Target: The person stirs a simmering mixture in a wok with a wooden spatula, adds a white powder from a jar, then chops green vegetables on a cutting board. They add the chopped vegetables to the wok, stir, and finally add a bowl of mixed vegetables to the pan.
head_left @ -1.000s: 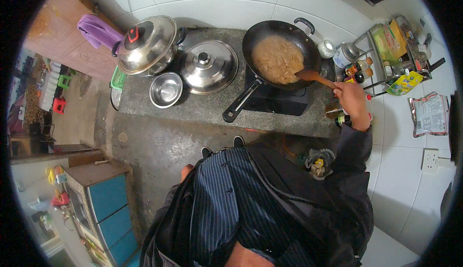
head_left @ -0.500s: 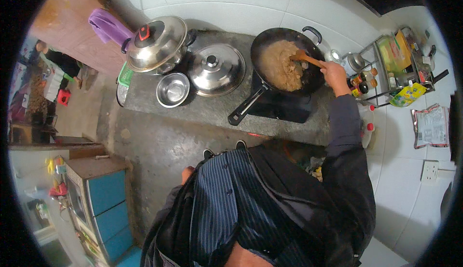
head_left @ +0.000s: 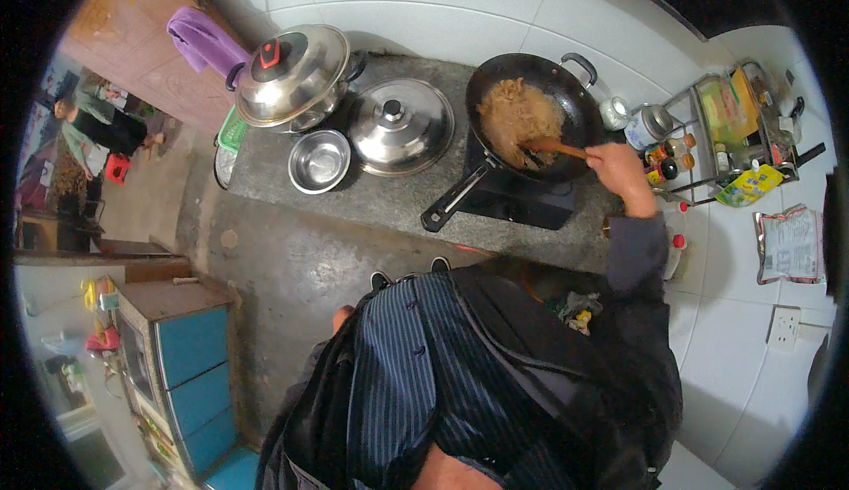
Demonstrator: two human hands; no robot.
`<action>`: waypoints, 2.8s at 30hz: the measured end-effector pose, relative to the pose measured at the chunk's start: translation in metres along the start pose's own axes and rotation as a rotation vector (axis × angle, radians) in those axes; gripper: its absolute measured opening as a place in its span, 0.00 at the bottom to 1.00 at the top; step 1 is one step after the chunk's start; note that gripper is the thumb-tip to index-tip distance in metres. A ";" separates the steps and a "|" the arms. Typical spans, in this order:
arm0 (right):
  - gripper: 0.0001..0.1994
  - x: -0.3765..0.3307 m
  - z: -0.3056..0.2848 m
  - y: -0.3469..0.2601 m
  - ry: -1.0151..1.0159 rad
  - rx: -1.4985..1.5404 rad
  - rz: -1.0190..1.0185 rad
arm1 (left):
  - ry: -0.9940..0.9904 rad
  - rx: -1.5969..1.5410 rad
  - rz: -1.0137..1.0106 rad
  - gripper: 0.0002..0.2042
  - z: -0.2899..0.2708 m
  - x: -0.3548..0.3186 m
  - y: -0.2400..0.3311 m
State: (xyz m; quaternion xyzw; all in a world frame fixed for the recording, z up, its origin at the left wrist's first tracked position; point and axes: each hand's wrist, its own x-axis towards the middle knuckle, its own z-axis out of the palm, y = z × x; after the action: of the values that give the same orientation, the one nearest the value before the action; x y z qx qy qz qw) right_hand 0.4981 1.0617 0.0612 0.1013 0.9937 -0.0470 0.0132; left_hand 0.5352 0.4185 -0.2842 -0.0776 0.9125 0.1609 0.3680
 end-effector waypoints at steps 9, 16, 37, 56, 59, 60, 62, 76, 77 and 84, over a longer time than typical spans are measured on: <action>0.12 0.070 0.034 -0.003 0.220 0.104 0.061 | 0.060 0.047 0.126 0.22 -0.039 -0.009 0.023; 0.10 0.037 -0.001 -0.027 -0.034 -0.043 -0.037 | 0.059 -0.040 0.112 0.20 0.025 0.027 -0.056; 0.13 0.089 0.044 -0.020 0.089 0.009 0.112 | 0.056 -0.023 0.079 0.22 0.008 0.010 -0.023; 0.11 -0.004 -0.017 -0.014 -0.003 -0.051 0.152 | 0.015 0.105 0.129 0.23 -0.031 -0.007 0.027; 0.12 -0.044 -0.015 0.015 0.006 -0.054 0.163 | -0.015 0.116 0.203 0.23 -0.010 0.018 -0.006; 0.12 -0.037 -0.010 0.007 0.018 -0.038 0.151 | -0.011 0.133 0.160 0.23 0.008 0.030 -0.033; 0.12 -0.031 0.009 -0.006 0.036 -0.018 0.187 | -0.042 0.211 0.151 0.22 0.016 0.049 -0.054; 0.13 -0.027 0.005 -0.031 0.032 0.024 0.196 | 0.067 0.051 0.175 0.24 -0.032 0.001 0.033; 0.13 -0.041 0.003 -0.020 0.045 0.025 0.196 | 0.051 0.075 0.145 0.24 -0.032 0.000 0.036; 0.13 -0.039 0.019 -0.040 0.036 0.049 0.232 | 0.039 0.105 0.165 0.22 -0.013 -0.013 0.000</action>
State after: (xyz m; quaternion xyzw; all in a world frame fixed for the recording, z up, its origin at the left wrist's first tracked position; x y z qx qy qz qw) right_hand 0.5280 1.0131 0.0475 0.2165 0.9739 -0.0677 -0.0018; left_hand 0.5364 0.4145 -0.2665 0.0139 0.9300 0.1409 0.3391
